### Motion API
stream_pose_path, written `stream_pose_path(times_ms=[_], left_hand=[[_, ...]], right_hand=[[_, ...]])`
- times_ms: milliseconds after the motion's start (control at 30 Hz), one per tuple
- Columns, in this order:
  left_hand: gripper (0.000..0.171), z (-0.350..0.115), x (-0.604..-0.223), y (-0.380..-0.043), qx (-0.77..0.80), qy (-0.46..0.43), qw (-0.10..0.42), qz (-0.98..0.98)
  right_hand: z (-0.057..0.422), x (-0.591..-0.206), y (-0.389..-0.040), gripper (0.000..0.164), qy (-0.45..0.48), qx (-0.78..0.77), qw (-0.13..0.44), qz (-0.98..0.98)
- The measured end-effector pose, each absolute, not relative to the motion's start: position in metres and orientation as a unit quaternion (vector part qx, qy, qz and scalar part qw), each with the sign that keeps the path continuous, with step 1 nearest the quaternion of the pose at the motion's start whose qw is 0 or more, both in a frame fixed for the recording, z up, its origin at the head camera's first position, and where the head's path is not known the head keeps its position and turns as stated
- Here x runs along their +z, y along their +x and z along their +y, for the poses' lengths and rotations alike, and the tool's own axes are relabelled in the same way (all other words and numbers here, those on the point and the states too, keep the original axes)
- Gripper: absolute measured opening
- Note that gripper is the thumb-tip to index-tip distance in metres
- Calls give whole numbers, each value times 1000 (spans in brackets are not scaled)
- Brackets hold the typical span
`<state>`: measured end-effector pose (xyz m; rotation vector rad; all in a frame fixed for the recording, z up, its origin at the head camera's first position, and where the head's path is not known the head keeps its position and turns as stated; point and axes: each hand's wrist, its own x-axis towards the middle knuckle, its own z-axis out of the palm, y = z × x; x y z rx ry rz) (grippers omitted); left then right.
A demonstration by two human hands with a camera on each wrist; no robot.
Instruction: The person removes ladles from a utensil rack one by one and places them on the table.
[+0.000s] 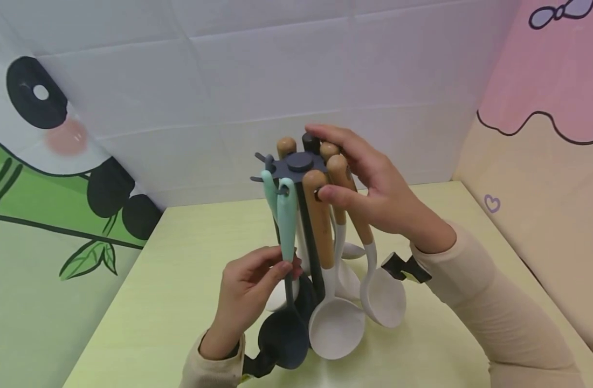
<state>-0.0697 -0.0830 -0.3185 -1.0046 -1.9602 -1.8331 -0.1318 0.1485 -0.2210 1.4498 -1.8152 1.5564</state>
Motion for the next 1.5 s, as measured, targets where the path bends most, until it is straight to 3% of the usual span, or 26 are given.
stream_pose_path(times_ms=[367,1167,1500], left_hand=[[20,-82,-317,-69,-642,-358,136,-664],[17,-86,-310,-64,-641,-358,118,-669],[19,-91,-307,-60,-621,-374,142,-674]], right_hand=[[148,-223,-129,59,495,587,177,-616],[146,-223,-132,60,505,584,186,-607],[147,-222,-134,60,507,579,192,-609]])
